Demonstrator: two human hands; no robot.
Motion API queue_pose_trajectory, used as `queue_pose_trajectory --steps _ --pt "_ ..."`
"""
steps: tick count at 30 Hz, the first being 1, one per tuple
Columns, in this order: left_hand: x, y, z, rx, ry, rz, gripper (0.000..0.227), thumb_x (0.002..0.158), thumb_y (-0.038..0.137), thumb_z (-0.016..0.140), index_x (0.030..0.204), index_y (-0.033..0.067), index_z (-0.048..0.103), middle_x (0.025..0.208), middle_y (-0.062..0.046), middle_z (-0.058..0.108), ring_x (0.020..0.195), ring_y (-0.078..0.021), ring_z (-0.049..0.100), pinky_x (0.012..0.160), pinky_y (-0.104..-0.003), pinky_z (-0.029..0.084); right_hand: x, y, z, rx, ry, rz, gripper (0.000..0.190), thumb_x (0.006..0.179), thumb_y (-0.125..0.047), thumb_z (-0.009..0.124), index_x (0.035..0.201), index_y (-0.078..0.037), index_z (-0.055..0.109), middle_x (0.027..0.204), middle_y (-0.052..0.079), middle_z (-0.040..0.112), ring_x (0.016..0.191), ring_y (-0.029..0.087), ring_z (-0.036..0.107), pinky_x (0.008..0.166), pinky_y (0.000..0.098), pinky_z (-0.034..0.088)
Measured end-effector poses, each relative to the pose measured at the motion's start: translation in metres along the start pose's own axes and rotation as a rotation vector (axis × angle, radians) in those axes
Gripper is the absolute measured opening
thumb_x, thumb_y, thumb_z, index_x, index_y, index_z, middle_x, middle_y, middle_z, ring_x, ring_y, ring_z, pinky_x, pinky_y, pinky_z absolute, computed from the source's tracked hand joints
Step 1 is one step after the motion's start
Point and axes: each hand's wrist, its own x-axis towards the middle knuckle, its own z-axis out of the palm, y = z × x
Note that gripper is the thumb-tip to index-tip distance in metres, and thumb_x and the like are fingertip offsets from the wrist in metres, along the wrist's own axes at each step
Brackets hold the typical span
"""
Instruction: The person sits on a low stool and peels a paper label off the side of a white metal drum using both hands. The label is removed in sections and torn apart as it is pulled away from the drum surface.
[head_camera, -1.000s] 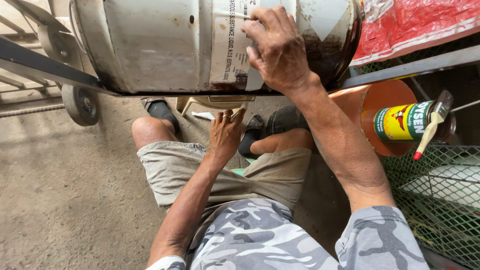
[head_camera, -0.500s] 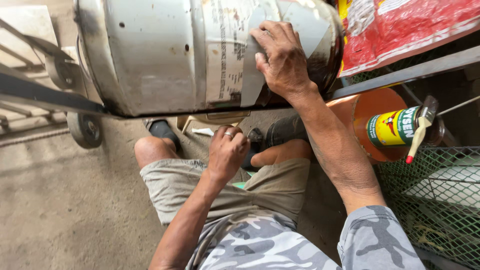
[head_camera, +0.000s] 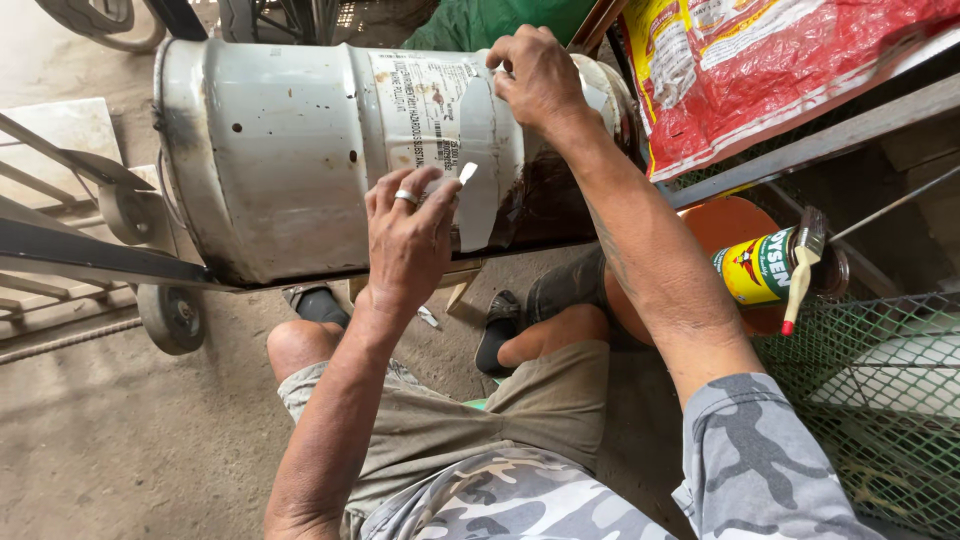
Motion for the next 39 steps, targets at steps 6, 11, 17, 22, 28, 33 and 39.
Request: queue_pose_trajectory --steps 6,11,17,22,28,33,39 --pt "0.025 -0.018 0.004 0.184 -0.034 0.104 0.034 0.096 0.009 0.068 0.128 0.0162 0.071 0.145 -0.013 0.055 0.138 -0.0346 0.045 0.117 -0.053 0.032 0.007 -0.012 0.007 -0.027 -0.086 0.086 0.011 0.091 -0.015 0.076 0.101 -0.013 0.08 0.101 0.008 0.068 0.099 0.024 0.064 0.091 0.0422 0.055" --pt "0.023 -0.014 -0.002 0.046 -0.12 -0.016 0.054 0.088 0.002 0.065 0.14 0.0111 0.066 0.151 -0.016 0.047 0.143 -0.035 0.04 0.121 -0.052 0.032 0.006 -0.009 0.009 -0.047 -0.08 0.057 0.011 0.093 -0.015 0.075 0.102 -0.013 0.08 0.1 0.007 0.069 0.099 0.023 0.064 0.09 0.0413 0.056" --pt "0.013 -0.006 -0.012 -1.014 -0.135 -0.493 0.048 0.091 0.006 0.055 0.138 0.0039 0.065 0.149 -0.013 0.057 0.136 -0.0229 0.054 0.107 -0.033 0.053 0.003 -0.019 -0.007 0.028 -0.026 -0.006 0.01 0.09 -0.014 0.076 0.098 -0.012 0.082 0.1 0.007 0.07 0.097 0.023 0.065 0.088 0.0389 0.057" --pt "0.021 -0.017 -0.005 -1.615 -0.033 -0.718 0.046 0.096 0.005 0.05 0.139 -0.012 0.056 0.138 -0.02 0.06 0.123 -0.0238 0.058 0.094 -0.035 0.053 -0.015 -0.026 -0.061 0.685 -0.272 -0.05 0.021 0.096 -0.02 0.065 0.107 -0.01 0.081 0.1 0.006 0.072 0.085 0.018 0.065 0.078 0.0345 0.056" --pt "0.019 -0.022 0.006 -1.709 -0.037 -0.743 0.044 0.099 0.007 0.048 0.137 -0.0131 0.054 0.138 -0.019 0.062 0.122 -0.0255 0.061 0.091 -0.035 0.054 -0.034 -0.051 -0.084 0.725 -0.21 -0.35 0.028 0.094 -0.018 0.067 0.116 -0.002 0.073 0.104 0.008 0.068 0.098 0.018 0.067 0.088 0.0337 0.058" --pt "0.022 -0.027 0.009 -1.76 -0.018 -0.756 0.042 0.105 0.016 0.053 0.136 -0.0113 0.055 0.137 -0.019 0.061 0.121 -0.027 0.062 0.09 -0.036 0.056 -0.03 -0.058 -0.086 0.711 -0.214 -0.355 0.019 0.094 -0.01 0.067 0.109 -0.004 0.075 0.1 0.006 0.071 0.097 0.017 0.066 0.088 0.033 0.056" --pt "0.024 -0.026 0.008 -1.713 -0.053 -0.791 0.044 0.106 0.018 0.053 0.138 -0.0111 0.056 0.136 -0.019 0.062 0.122 -0.0244 0.062 0.091 -0.035 0.055 -0.027 -0.057 -0.084 0.649 -0.252 -0.255 0.01 0.09 -0.006 0.068 0.098 -0.003 0.074 0.088 0.004 0.067 0.081 0.013 0.064 0.075 0.0298 0.055"
